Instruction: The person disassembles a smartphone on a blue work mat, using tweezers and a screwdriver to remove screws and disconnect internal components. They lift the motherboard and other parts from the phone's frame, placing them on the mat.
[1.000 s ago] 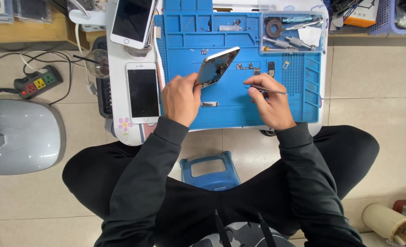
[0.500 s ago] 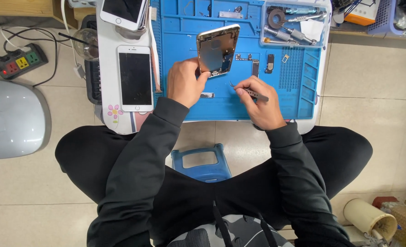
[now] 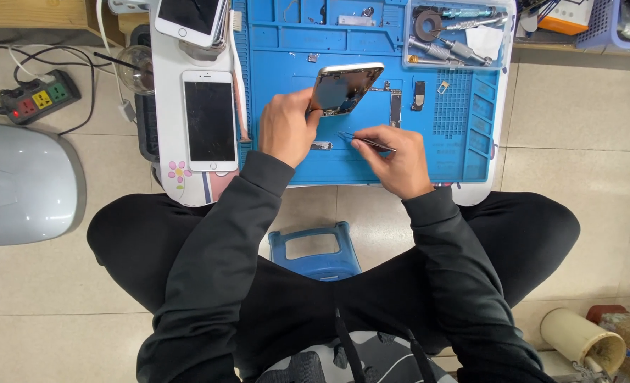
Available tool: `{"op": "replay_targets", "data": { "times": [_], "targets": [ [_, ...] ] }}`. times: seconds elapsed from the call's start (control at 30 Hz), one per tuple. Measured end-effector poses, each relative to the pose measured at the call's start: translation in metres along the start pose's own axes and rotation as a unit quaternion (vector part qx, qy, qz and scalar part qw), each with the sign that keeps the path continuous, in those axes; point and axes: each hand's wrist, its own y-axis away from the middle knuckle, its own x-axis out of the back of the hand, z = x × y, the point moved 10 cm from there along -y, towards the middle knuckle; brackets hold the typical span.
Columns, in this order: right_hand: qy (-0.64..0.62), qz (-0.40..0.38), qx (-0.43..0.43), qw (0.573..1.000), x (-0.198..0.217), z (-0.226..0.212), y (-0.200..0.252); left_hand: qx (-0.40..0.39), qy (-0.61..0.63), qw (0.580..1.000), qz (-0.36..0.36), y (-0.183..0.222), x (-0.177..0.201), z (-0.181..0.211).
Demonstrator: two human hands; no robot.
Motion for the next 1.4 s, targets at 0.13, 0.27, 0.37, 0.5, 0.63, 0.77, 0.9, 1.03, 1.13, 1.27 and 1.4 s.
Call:
{"op": "replay_targets", "data": {
  "times": [0.13, 0.27, 0.37, 0.5, 0.63, 0.77, 0.9, 1.03, 1.13, 1.27, 1.4],
  "targets": [
    [-0.002, -0.008, 0.001, 1.000, -0.002, 0.000, -0.001, -0.008, -0.013, 1.000, 0.007, 0.002, -0.001, -0.001],
    [0.012, -0.009, 0.006, 1.000, -0.003, 0.000, -0.003, -0.012, -0.026, 1.000, 0.011, 0.000, -0.006, -0.007],
    [0.018, -0.014, 0.005, 1.000, -0.004, 0.003, -0.004, -0.017, -0.026, 0.999, 0.015, 0.000, -0.008, -0.008],
    [0.018, -0.012, 0.010, 1.000, -0.003, 0.004, -0.005, -0.022, -0.021, 0.999, 0.020, 0.001, -0.007, -0.005],
    [0.014, -0.010, 0.010, 1.000, -0.002, -0.001, -0.005, -0.023, -0.025, 0.999, 0.019, 0.001, -0.008, -0.005],
    [0.012, -0.006, 0.003, 1.000, -0.001, -0.002, -0.005, -0.026, -0.027, 0.999, 0.019, 0.000, -0.009, -0.004],
    [0.008, -0.010, -0.006, 1.000, -0.001, 0.001, -0.006, -0.021, -0.027, 0.999, 0.015, -0.001, -0.009, -0.005],
    [0.000, -0.015, -0.008, 1.000, -0.001, -0.001, -0.005, -0.011, -0.025, 0.999, 0.019, 0.000, -0.003, -0.003],
    [-0.005, -0.006, -0.004, 1.000, 0.001, 0.004, 0.000, -0.014, -0.027, 0.999, 0.014, 0.000, -0.007, -0.005],
    [-0.010, -0.008, -0.029, 0.999, 0.002, 0.008, 0.005, -0.013, -0.031, 0.999, 0.014, 0.003, -0.011, -0.006],
    [-0.013, -0.006, -0.049, 0.999, 0.007, 0.013, 0.009, -0.012, -0.034, 0.999, 0.018, 0.000, -0.011, -0.006]
  ]
}}
